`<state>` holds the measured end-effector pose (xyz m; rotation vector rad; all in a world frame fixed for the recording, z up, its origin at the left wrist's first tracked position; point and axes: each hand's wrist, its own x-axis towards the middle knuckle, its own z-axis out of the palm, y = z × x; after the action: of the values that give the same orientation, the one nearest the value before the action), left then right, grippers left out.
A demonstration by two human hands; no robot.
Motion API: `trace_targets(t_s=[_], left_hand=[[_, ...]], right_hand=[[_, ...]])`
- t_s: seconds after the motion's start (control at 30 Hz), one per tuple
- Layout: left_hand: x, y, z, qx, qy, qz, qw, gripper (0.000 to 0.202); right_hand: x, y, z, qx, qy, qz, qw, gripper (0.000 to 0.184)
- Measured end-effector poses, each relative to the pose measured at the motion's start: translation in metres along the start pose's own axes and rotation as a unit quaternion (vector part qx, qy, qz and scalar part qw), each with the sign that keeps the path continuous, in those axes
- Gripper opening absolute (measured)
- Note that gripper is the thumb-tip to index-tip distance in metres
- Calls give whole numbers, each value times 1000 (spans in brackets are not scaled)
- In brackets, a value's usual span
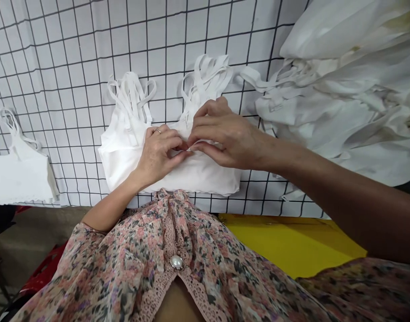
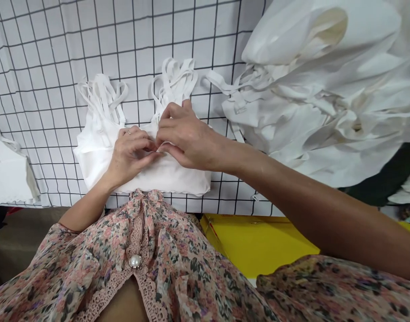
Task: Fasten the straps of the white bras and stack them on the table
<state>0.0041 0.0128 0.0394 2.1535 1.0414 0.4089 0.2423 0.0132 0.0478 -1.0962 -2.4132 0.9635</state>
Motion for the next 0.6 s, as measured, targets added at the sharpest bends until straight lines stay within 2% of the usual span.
trace_targets(t_s=[0.13,0.2,0.4,0.5,0.6], left_hand=[[1,1,-5,-36,11,-23,999,18],[1,0,-6,-41,8,-29,999,16],[4,-5,-5,-22,-3,-38,999,33],[5,-4,-5,-7,-12,-53,999,30],[6,-4,-8,-12,-42,-64,997,22]], right_hand=[[-1,-6,1,7,26,61,998,32],[0,-8,2,9,33,70,997,31],[10,-7,18,8,99,-11,995,27],[14,-2,13,26,72,-16,997,24],[19,11,-8,50,20,0,999,26]])
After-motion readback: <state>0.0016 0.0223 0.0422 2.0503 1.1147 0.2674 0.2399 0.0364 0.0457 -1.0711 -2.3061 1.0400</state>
